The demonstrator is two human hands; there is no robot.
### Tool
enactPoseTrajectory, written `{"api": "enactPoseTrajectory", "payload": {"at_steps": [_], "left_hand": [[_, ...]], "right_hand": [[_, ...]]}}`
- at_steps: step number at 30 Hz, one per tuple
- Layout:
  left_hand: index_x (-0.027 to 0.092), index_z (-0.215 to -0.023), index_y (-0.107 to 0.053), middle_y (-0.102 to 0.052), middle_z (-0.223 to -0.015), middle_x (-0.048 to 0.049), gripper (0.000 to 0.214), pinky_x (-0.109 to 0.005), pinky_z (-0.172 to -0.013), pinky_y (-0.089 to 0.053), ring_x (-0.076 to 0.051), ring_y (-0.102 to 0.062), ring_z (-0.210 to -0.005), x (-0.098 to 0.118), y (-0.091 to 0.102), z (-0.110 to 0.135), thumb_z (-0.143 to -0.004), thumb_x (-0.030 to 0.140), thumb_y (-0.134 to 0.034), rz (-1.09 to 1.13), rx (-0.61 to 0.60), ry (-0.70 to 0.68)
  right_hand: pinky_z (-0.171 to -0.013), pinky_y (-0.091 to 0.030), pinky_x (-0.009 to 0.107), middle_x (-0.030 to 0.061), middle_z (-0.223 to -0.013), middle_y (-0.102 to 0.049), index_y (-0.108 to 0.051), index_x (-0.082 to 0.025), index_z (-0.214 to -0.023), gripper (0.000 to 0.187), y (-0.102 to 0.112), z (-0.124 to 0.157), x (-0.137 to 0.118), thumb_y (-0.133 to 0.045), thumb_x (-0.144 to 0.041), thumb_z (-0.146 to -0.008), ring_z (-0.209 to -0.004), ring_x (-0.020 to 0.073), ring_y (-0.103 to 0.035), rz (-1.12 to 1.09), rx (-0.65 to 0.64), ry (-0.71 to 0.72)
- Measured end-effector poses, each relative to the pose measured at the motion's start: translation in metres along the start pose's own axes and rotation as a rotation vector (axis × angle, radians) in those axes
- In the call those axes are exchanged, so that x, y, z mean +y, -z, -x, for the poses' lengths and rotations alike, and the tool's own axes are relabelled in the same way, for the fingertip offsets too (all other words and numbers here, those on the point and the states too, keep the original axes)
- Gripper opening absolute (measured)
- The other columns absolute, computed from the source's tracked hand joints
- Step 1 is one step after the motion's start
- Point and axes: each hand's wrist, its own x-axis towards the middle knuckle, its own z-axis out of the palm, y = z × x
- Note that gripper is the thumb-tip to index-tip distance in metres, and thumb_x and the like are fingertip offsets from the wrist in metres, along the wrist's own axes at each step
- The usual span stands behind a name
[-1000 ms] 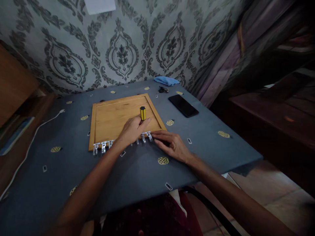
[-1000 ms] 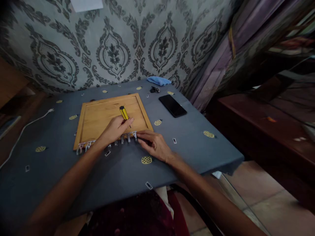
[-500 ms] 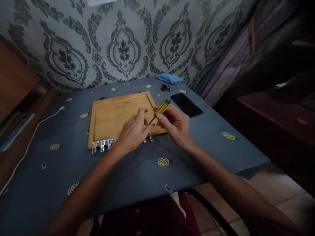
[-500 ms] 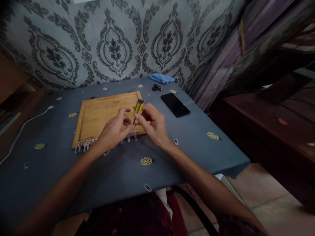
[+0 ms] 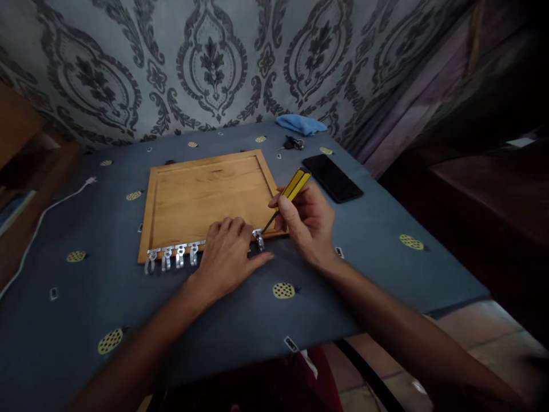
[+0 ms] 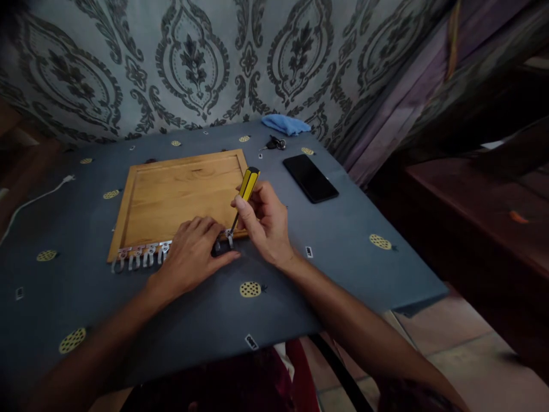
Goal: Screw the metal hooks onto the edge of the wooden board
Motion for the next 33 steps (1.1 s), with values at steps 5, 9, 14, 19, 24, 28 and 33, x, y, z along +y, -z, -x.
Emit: {"api": "enactPoseTrajectory", "payload": {"at_steps": [5, 9, 14, 19, 24, 28, 33], "left_hand": [[0.015, -0.112, -0.065, -0.066, -0.112, -0.0109, 0.045, -0.048, -0.092, -0.047, -0.032, -0.059, -0.108, 0.001, -0.002, 0.000, -0.094, 0.056, -0.057, -0.027, 0.012, -0.001], [0.014, -0.112, -0.065, -0.066, -0.112, -0.0111, 0.044, -0.049, -0.092, -0.047, -0.032, -0.058, -0.108, 0.003, -0.001, -0.001, -0.095, 0.054, -0.057, -0.034, -0.010, 0.009], [0.014, -0.109, -0.066, -0.067, -0.110, -0.0115, 0.041, -0.048, -0.092, -0.046, -0.032, -0.058, -0.107, 0.004, 0.000, -0.002, -0.095, 0.052, -0.057, -0.037, -0.024, 0.010], [0.013, -0.111, -0.066, -0.067, -0.112, -0.0125, 0.042, -0.050, -0.094, -0.047, -0.033, -0.058, -0.108, 0.004, 0.002, -0.002, -0.096, 0.051, -0.056, -0.042, -0.032, 0.001], [0.013, -0.110, -0.066, -0.068, -0.112, -0.0120, 0.041, -0.050, -0.094, -0.047, -0.033, -0.058, -0.109, 0.004, 0.002, -0.001, -0.096, 0.051, -0.057, -0.044, -0.037, 0.002], [0.014, -0.109, -0.066, -0.068, -0.110, -0.0115, 0.040, -0.050, -0.093, -0.048, -0.033, -0.059, -0.107, 0.004, 0.000, 0.000, -0.095, 0.051, -0.058, -0.054, -0.017, -0.001], [0.014, -0.109, -0.067, -0.067, -0.109, -0.0103, 0.040, -0.050, -0.093, -0.048, -0.032, -0.059, -0.106, 0.004, -0.001, -0.001, -0.094, 0.051, -0.059, -0.039, 0.000, -0.003]], "right_hand": [[-0.042, -0.048, 0.024, -0.0026, -0.077, -0.059, -0.055, -0.025, -0.100, 0.027, 0.003, 0.003, 0.003, -0.064, -0.050, -0.096, -0.049, 0.0089, -0.055, 0.022, -0.025, -0.010], [-0.043, -0.049, 0.024, -0.0019, -0.081, -0.062, -0.055, -0.024, -0.104, 0.025, 0.003, 0.004, 0.005, -0.062, -0.048, -0.097, -0.049, 0.0085, -0.056, 0.024, -0.038, -0.019], [-0.044, -0.049, 0.023, -0.0031, -0.079, -0.059, -0.055, -0.024, -0.103, 0.025, 0.001, 0.006, 0.005, -0.062, -0.047, -0.098, -0.050, 0.0080, -0.057, 0.026, -0.066, -0.022], [-0.043, -0.048, 0.023, -0.0041, -0.075, -0.056, -0.054, -0.024, -0.104, 0.023, 0.001, 0.006, 0.009, -0.061, -0.045, -0.098, -0.049, 0.0082, -0.056, 0.020, -0.087, -0.028], [-0.046, -0.049, 0.026, -0.0054, -0.069, -0.053, -0.053, -0.024, -0.103, 0.021, 0.002, 0.008, 0.012, -0.060, -0.044, -0.099, -0.051, 0.0109, -0.058, 0.054, -0.119, -0.037], [-0.049, -0.049, 0.026, -0.0058, -0.068, -0.052, -0.052, -0.024, -0.097, 0.021, 0.004, 0.009, 0.011, -0.064, -0.042, -0.096, -0.053, 0.0108, -0.057, 0.102, -0.152, -0.002], [-0.050, -0.049, 0.025, -0.0052, -0.072, -0.052, -0.054, -0.023, -0.089, 0.023, 0.005, 0.007, 0.009, -0.073, -0.034, -0.090, -0.054, 0.0093, -0.056, 0.109, -0.150, -0.002]]}}
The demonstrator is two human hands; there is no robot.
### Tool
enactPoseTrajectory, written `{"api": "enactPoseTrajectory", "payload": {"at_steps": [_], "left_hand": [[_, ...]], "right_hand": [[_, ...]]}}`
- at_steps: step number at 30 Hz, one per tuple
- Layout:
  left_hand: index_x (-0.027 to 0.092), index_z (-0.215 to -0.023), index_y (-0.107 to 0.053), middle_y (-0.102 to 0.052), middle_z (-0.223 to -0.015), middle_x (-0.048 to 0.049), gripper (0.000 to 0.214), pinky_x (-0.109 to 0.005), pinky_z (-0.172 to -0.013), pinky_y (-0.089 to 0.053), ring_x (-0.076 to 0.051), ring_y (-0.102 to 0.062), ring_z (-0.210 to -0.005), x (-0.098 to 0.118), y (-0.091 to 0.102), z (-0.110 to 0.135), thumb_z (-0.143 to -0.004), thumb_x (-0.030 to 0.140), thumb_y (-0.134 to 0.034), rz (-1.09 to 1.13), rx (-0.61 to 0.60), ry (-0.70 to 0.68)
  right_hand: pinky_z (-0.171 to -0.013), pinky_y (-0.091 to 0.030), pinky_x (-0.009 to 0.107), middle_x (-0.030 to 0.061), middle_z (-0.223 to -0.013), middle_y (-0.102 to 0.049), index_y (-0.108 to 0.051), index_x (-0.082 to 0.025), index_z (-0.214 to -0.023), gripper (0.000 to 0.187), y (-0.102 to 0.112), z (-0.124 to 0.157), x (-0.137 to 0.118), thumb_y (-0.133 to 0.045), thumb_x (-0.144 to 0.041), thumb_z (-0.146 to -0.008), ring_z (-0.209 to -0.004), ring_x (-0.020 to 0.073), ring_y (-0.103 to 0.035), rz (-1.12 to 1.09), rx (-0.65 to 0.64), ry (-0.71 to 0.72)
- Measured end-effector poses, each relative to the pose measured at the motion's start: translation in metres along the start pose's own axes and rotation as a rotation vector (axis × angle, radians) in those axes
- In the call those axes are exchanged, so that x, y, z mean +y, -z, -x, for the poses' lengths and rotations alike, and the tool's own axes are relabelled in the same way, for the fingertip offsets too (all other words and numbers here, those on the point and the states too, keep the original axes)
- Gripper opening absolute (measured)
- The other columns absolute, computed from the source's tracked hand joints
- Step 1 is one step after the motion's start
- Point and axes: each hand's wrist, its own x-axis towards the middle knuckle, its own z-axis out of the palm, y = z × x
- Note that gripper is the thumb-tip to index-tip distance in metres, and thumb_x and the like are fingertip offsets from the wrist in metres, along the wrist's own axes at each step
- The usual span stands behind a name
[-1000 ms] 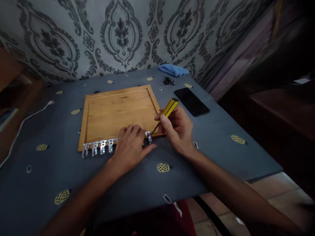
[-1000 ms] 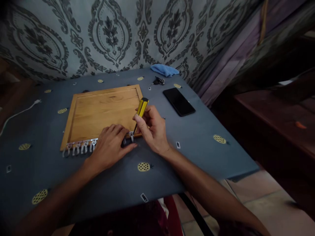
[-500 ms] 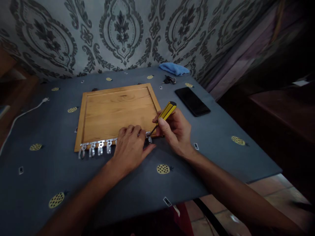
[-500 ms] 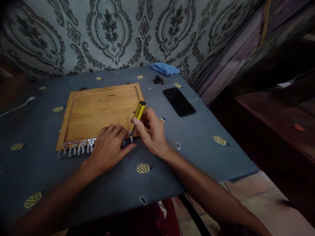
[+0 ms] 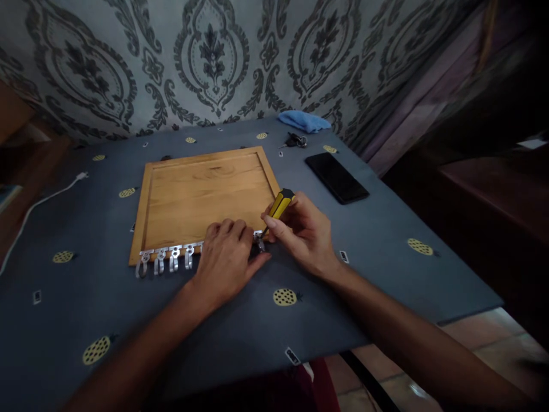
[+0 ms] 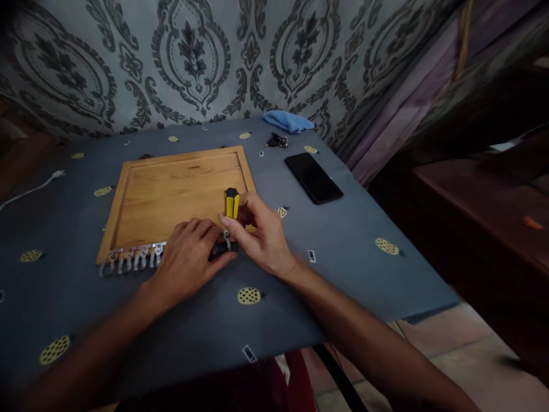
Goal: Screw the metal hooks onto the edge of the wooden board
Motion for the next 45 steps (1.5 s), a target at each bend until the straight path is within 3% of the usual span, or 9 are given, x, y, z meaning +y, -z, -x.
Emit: {"api": "enactPoseTrajectory", "payload": {"at_steps": [10, 20, 35, 45], "left_hand": [[0.014, -0.107, -0.067, -0.068, -0.105, -0.0106, 0.041, -0.048, -0.089, -0.048, -0.031, -0.059, -0.103, -0.0016, -0.0014, -0.0007, -0.094, 0.053, -0.060, 0.017, -0.004, -0.013], [0.013, -0.108, -0.067, -0.068, -0.105, -0.0113, 0.042, -0.048, -0.087, -0.047, -0.031, -0.059, -0.100, -0.0017, -0.0029, -0.0015, -0.094, 0.052, -0.060, 0.036, 0.021, -0.024], [0.014, -0.107, -0.066, -0.068, -0.105, -0.0103, 0.040, -0.048, -0.089, -0.046, -0.031, -0.058, -0.102, -0.0011, -0.0035, -0.0012, -0.094, 0.051, -0.060, 0.028, 0.021, -0.015], [0.014, -0.106, -0.066, -0.068, -0.105, -0.0100, 0.040, -0.049, -0.087, -0.050, -0.031, -0.060, -0.103, -0.0021, -0.0026, -0.0004, -0.093, 0.052, -0.061, 0.012, 0.016, -0.024]], "right_hand": [[-0.045, -0.051, 0.028, 0.0004, -0.082, -0.064, -0.057, -0.027, -0.093, 0.016, 0.0030, 0.0022, -0.0081, -0.068, -0.038, -0.094, -0.052, 0.0112, -0.059, 0.007, 0.149, -0.011], [-0.048, -0.054, 0.026, -0.0006, -0.086, -0.065, -0.056, -0.025, -0.096, 0.018, 0.0001, 0.0023, -0.0041, -0.066, -0.040, -0.096, -0.051, 0.0091, -0.060, -0.021, 0.111, -0.079], [-0.048, -0.052, 0.025, -0.0003, -0.086, -0.064, -0.056, -0.026, -0.097, 0.016, 0.0008, 0.0023, -0.0014, -0.065, -0.039, -0.096, -0.053, 0.0092, -0.060, -0.011, 0.080, -0.021], [-0.059, -0.055, 0.027, 0.0000, -0.089, -0.068, -0.058, -0.024, -0.099, 0.012, 0.0065, 0.0034, -0.0012, -0.067, -0.032, -0.095, -0.059, 0.0099, -0.063, 0.009, -0.030, 0.016]]}}
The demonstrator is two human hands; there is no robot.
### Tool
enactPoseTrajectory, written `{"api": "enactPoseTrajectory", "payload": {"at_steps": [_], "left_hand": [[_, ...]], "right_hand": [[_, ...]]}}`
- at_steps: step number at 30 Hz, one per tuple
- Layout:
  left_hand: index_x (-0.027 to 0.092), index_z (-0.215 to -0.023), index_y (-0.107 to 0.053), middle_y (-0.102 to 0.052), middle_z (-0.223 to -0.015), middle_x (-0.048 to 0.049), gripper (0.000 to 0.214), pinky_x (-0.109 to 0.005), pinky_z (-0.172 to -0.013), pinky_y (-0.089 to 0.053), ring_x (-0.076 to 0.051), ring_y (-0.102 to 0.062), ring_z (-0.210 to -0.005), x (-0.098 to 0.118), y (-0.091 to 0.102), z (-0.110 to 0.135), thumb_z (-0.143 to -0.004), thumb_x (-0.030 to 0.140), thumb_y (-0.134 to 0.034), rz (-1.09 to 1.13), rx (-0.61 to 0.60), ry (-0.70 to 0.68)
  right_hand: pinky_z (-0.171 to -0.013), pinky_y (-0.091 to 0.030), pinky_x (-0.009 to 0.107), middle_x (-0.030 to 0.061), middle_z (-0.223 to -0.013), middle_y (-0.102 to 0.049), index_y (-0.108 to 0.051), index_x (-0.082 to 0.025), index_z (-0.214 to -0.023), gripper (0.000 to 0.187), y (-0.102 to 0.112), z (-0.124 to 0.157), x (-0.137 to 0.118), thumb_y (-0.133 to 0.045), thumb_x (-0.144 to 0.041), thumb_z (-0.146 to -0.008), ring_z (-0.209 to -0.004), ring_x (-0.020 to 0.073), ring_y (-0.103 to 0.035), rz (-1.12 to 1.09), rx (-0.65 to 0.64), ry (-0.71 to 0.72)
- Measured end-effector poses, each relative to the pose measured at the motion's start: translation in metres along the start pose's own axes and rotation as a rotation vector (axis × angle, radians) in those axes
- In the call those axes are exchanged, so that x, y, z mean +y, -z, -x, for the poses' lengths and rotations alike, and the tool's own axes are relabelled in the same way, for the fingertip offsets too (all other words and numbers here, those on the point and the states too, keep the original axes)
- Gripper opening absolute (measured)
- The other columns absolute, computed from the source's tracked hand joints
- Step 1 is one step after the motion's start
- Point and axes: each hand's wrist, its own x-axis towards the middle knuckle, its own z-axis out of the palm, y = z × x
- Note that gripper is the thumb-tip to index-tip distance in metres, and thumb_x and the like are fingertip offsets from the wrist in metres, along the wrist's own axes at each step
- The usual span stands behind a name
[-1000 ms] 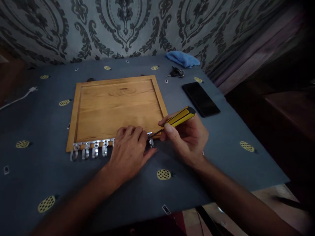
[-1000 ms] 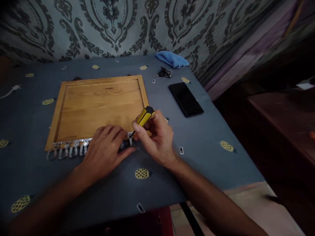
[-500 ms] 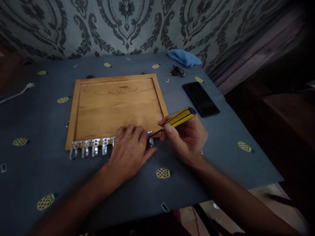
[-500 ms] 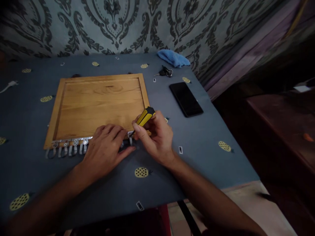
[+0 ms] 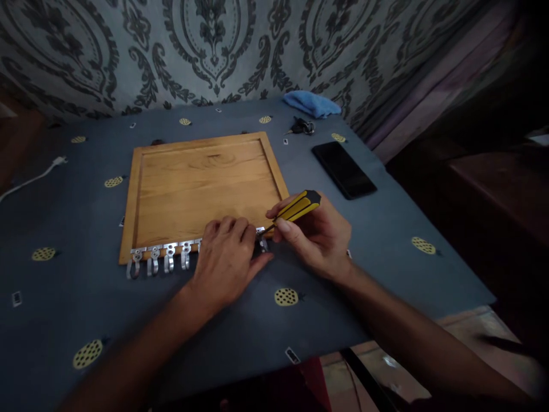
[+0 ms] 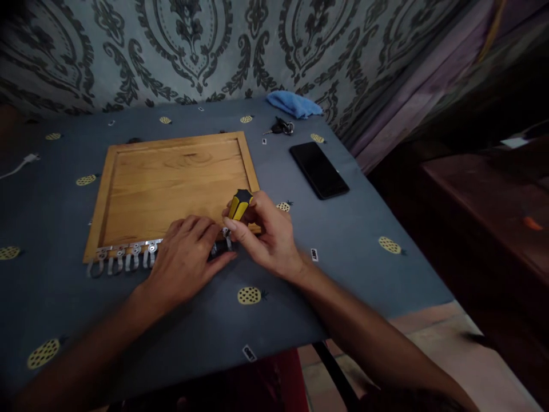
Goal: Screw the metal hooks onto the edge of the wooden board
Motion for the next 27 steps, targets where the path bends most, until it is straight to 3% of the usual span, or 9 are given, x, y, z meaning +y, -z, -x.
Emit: {"api": "enactPoseTrajectory", "payload": {"at_steps": [16, 21, 27], "left_hand": [[0.015, -0.107, -0.066, -0.068, -0.104, -0.0086, 0.040, -0.046, -0.085, -0.048, -0.030, -0.060, -0.102, -0.002, -0.002, -0.001, -0.092, 0.052, -0.063, -0.001, 0.022, -0.004], [0.015, -0.108, -0.066, -0.068, -0.106, -0.0092, 0.041, -0.046, -0.087, -0.049, -0.030, -0.060, -0.104, -0.002, -0.001, -0.002, -0.094, 0.053, -0.060, 0.003, -0.009, 0.006], [0.014, -0.110, -0.064, -0.067, -0.110, -0.0107, 0.040, -0.049, -0.091, -0.048, -0.032, -0.060, -0.108, 0.001, 0.008, 0.000, -0.094, 0.051, -0.060, 0.005, -0.099, 0.016]], "right_hand": [[-0.050, -0.050, 0.021, -0.0042, -0.075, -0.062, -0.056, -0.022, -0.088, 0.023, -0.002, -0.007, -0.003, -0.076, -0.032, -0.088, -0.053, 0.0075, -0.058, -0.095, 0.035, -0.006], [-0.053, -0.053, 0.021, -0.0026, -0.082, -0.064, -0.061, -0.021, -0.095, 0.017, -0.002, -0.006, -0.002, -0.073, -0.032, -0.090, -0.055, 0.0071, -0.060, -0.100, 0.032, 0.010], [-0.054, -0.052, 0.023, 0.0003, -0.086, -0.064, -0.065, -0.020, -0.104, 0.023, -0.001, -0.003, -0.003, -0.064, -0.042, -0.097, -0.057, 0.0080, -0.060, -0.113, -0.013, -0.013]]}}
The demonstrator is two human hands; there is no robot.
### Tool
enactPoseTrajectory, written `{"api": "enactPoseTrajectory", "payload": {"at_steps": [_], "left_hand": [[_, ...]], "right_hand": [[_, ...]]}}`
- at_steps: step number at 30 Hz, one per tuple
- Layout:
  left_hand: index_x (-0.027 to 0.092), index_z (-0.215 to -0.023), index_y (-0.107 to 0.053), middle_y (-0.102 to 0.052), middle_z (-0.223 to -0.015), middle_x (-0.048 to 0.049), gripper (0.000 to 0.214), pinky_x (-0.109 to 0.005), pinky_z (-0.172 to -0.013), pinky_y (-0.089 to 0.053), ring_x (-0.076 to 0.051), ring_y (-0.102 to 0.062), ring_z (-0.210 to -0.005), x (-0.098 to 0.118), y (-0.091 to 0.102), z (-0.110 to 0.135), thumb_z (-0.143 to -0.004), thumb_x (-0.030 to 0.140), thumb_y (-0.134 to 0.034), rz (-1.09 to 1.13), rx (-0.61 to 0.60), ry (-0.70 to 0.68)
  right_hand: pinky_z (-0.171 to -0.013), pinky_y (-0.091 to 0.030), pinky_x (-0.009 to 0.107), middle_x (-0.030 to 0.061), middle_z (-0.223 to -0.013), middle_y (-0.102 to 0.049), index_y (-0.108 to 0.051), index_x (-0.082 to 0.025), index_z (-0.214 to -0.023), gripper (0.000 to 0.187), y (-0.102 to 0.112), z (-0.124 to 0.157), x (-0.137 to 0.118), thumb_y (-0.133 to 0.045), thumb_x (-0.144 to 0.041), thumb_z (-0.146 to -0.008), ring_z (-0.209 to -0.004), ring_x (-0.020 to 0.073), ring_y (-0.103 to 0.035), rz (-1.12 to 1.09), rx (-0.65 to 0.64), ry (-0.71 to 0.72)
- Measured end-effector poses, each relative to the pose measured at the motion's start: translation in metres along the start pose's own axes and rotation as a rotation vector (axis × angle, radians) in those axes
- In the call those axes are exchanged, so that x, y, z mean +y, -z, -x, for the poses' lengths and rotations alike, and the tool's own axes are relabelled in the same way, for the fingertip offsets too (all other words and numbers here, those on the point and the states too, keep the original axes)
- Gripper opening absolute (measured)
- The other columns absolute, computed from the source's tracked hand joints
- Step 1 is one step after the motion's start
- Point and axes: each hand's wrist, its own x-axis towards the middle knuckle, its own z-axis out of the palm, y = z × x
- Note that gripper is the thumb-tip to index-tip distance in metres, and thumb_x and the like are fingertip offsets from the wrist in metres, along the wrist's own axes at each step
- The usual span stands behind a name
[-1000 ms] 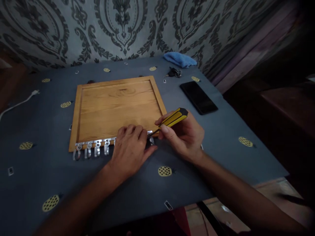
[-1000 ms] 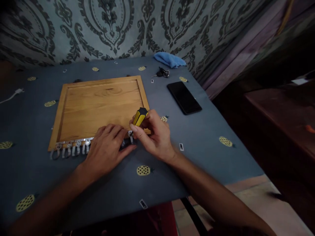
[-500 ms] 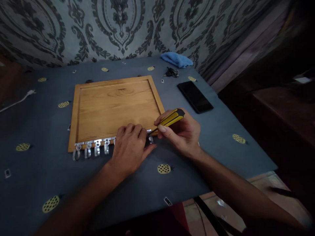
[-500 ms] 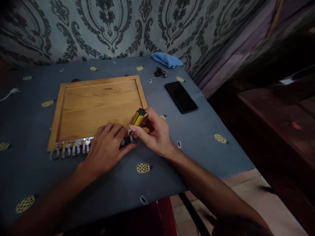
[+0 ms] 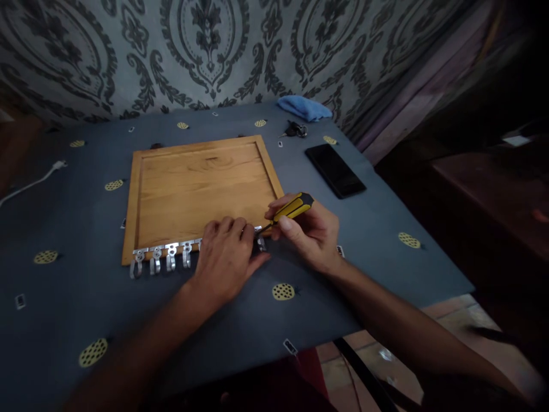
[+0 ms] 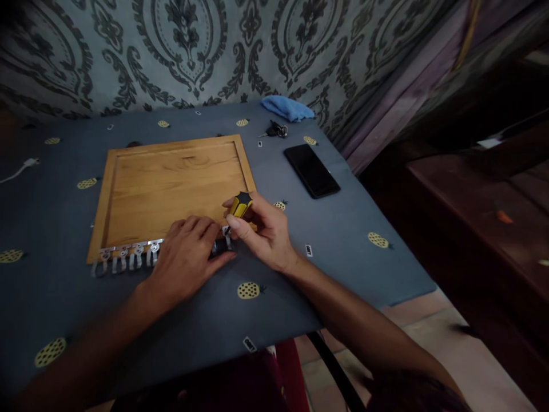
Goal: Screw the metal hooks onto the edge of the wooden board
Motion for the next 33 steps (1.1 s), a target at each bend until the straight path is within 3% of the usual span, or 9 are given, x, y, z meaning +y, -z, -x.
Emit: {"api": "enactPoseTrajectory", "payload": {"at_steps": [6, 14, 20, 26, 33], "left_hand": [[0.016, -0.117, -0.060, -0.066, -0.117, -0.0108, 0.047, -0.047, -0.095, -0.046, -0.032, -0.058, -0.113, -0.006, 0.007, 0.000, -0.091, 0.054, -0.064, 0.053, -0.041, 0.015], [0.019, -0.118, -0.062, -0.063, -0.117, -0.0069, 0.048, -0.045, -0.097, -0.045, -0.030, -0.056, -0.115, -0.027, 0.017, -0.006, -0.083, 0.048, -0.076, 0.176, -0.169, -0.033], [0.020, -0.121, -0.063, -0.062, -0.119, -0.0073, 0.048, -0.047, -0.098, -0.044, -0.031, -0.054, -0.117, -0.029, 0.011, -0.005, -0.084, 0.047, -0.075, 0.201, -0.146, -0.044], [0.017, -0.118, -0.064, -0.062, -0.117, -0.0099, 0.052, -0.049, -0.096, -0.045, -0.033, -0.055, -0.115, -0.017, 0.009, -0.003, -0.087, 0.058, -0.068, 0.136, -0.103, 0.012], [0.017, -0.117, -0.063, -0.064, -0.116, -0.0105, 0.052, -0.048, -0.094, -0.045, -0.032, -0.055, -0.113, -0.002, -0.001, 0.000, -0.090, 0.062, -0.061, 0.056, 0.002, 0.088]], "right_hand": [[-0.056, -0.054, 0.024, 0.0016, -0.089, -0.066, -0.067, -0.021, -0.110, 0.033, 0.003, -0.001, 0.001, -0.059, -0.050, -0.098, -0.059, 0.0084, -0.060, -0.013, -0.012, -0.037], [-0.056, -0.050, 0.026, 0.0060, -0.098, -0.070, -0.073, -0.023, -0.113, 0.034, 0.004, -0.007, -0.005, -0.060, -0.050, -0.097, -0.067, 0.0124, -0.058, 0.138, 0.029, -0.064], [-0.052, -0.047, 0.022, 0.0030, -0.090, -0.070, -0.071, -0.019, -0.111, 0.036, -0.001, -0.017, -0.011, -0.072, -0.049, -0.090, -0.057, 0.0074, -0.052, -0.019, -0.010, -0.152], [-0.053, -0.049, 0.021, 0.0053, -0.098, -0.071, -0.068, -0.017, -0.119, 0.043, 0.008, -0.027, -0.021, -0.072, -0.048, -0.090, -0.057, 0.0063, -0.054, 0.012, -0.148, -0.227], [-0.046, -0.042, 0.020, 0.0050, -0.092, -0.075, -0.072, -0.017, -0.111, 0.037, 0.007, -0.023, -0.010, -0.066, -0.050, -0.093, -0.048, 0.0044, -0.049, -0.081, -0.043, -0.131]]}}
